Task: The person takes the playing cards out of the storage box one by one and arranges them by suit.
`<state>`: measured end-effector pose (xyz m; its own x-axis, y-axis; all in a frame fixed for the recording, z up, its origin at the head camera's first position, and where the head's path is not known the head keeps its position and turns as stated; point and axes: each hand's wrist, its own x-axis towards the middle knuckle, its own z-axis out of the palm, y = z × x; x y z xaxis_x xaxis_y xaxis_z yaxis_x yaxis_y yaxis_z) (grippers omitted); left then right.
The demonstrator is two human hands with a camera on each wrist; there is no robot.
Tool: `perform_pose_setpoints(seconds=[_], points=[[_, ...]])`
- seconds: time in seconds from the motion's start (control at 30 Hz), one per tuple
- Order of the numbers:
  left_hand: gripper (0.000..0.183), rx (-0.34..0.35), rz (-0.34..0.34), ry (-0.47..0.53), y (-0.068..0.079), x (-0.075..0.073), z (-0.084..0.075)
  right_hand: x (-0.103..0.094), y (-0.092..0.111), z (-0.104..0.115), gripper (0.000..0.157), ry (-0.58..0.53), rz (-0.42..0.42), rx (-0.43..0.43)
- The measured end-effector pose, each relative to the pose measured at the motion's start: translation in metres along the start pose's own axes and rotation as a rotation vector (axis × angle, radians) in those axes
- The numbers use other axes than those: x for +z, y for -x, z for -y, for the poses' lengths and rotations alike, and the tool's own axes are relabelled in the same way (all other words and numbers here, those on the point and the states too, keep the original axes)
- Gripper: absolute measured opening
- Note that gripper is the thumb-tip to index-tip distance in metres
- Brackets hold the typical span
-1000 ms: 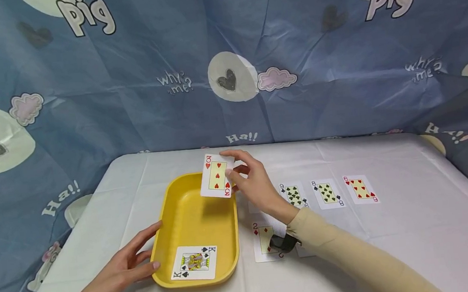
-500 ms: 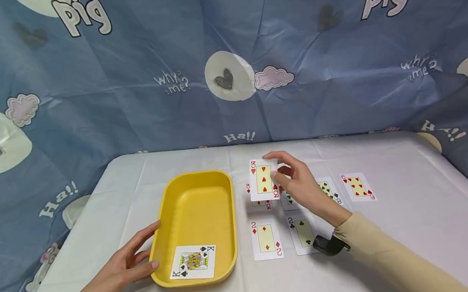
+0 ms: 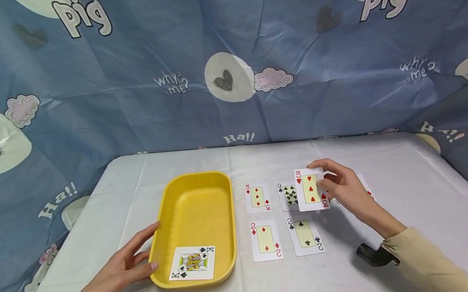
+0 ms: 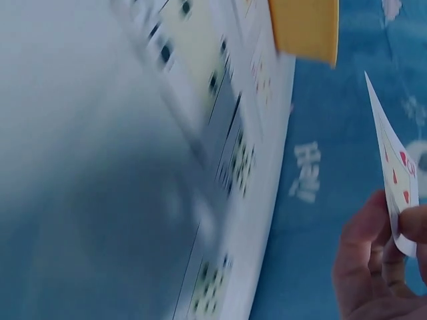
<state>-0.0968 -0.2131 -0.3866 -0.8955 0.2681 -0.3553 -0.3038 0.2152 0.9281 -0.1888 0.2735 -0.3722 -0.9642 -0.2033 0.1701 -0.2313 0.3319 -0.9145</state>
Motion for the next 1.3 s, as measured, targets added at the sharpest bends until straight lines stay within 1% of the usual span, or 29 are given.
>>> perform_pose_setpoints(seconds=[0.17, 0.27, 0.5, 0.67, 0.7, 0.87, 0.97, 1.03, 1.2, 1.3], points=[[0.075, 0.001, 0.004, -0.005, 0.0, 0.0, 0.0, -0.028, 0.014, -0.014, 0.041, 0.108, 0.027, -0.038], [0.075, -0.011, -0.002, -0.002, 0.001, 0.0, 0.0, -0.045, 0.022, -0.024, 0.043, 0.161, 0.036, -0.036], [0.076, -0.045, -0.037, -0.015, 0.0, 0.002, -0.001, -0.081, 0.042, -0.041, 0.042, 0.268, 0.056, 0.055], [0.077, -0.034, -0.032, -0.014, 0.0, 0.002, -0.002, -0.102, 0.054, -0.054, 0.04, 0.335, 0.102, 0.123], [0.077, -0.034, -0.033, -0.016, 0.0, 0.002, -0.002, -0.105, 0.056, -0.056, 0.039, 0.355, 0.11, 0.123], [0.076, -0.046, -0.035, -0.007, -0.001, 0.002, -0.002, -0.11, 0.063, -0.067, 0.034, 0.477, 0.125, 0.136], [0.076, -0.044, -0.031, 0.0, -0.001, 0.002, -0.002, -0.108, 0.065, -0.07, 0.036, 0.548, 0.127, 0.178], [0.077, -0.042, -0.029, 0.0, -0.002, 0.002, -0.002, -0.107, 0.065, -0.071, 0.037, 0.608, 0.127, 0.184], [0.076, -0.042, -0.013, 0.008, -0.002, 0.001, -0.001, -0.105, 0.064, -0.073, 0.038, 0.726, 0.107, 0.125], [0.076, -0.043, -0.011, 0.002, -0.002, 0.001, -0.001, -0.105, 0.064, -0.074, 0.037, 0.708, 0.08, 0.079]])
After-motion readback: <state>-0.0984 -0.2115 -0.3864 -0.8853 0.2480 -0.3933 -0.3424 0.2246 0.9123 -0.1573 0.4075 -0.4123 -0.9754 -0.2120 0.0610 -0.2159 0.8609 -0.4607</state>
